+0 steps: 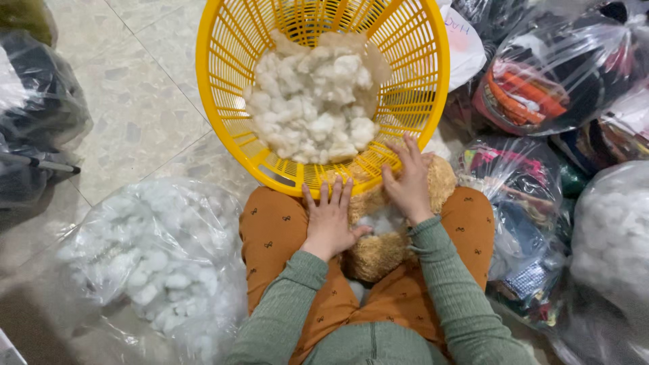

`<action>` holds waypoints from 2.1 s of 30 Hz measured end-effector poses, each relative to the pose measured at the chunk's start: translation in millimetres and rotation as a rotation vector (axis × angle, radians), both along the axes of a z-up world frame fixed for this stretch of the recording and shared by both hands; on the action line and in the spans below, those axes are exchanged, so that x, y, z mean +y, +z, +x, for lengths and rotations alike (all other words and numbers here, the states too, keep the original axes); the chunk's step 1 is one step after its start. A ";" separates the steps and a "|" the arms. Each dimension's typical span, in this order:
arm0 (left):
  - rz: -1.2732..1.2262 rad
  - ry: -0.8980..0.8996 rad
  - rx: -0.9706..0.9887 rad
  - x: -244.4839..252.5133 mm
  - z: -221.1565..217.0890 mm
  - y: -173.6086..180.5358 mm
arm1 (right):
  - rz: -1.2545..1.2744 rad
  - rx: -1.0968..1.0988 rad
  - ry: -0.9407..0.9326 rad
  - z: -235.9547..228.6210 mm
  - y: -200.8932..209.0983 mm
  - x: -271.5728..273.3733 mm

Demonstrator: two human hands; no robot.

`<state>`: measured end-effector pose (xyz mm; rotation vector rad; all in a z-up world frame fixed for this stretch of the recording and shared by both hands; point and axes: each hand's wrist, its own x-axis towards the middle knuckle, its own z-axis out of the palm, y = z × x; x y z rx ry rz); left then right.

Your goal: The person sits on the floor and repeatedly takes handfuls of white stuffing from a yellow basket, inserting them into an opening in a brown teddy bear. They press and distribute the stuffing inside the bear's body to fill it out.

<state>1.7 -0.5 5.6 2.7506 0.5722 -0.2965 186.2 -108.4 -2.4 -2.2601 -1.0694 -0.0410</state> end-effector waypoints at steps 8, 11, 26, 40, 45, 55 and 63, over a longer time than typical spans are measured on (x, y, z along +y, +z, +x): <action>-0.074 0.010 0.009 1.3 -0.7 8.3 | -0.483 -0.101 0.090 53.3 -73.3 93.9; -0.124 0.022 0.001 1.4 1.3 11.4 | -0.644 -0.059 0.037 66.6 -104.3 118.2; -0.214 0.029 -0.021 3.5 8.7 1.7 | -1.074 0.049 0.000 90.5 -183.4 141.5; -0.150 0.046 -0.105 6.9 4.7 2.8 | -0.131 0.207 0.131 81.6 -47.9 107.8; -0.120 0.057 -0.108 1.4 4.5 2.6 | 0.142 0.450 0.159 38.4 12.7 17.3; -0.013 0.033 -0.101 -1.9 0.1 -1.4 | -0.147 0.600 -0.147 -36.6 -12.1 -114.5; 0.017 0.043 -0.154 -0.8 0.8 -10.5 | -0.315 -0.149 0.009 -60.5 12.1 -74.7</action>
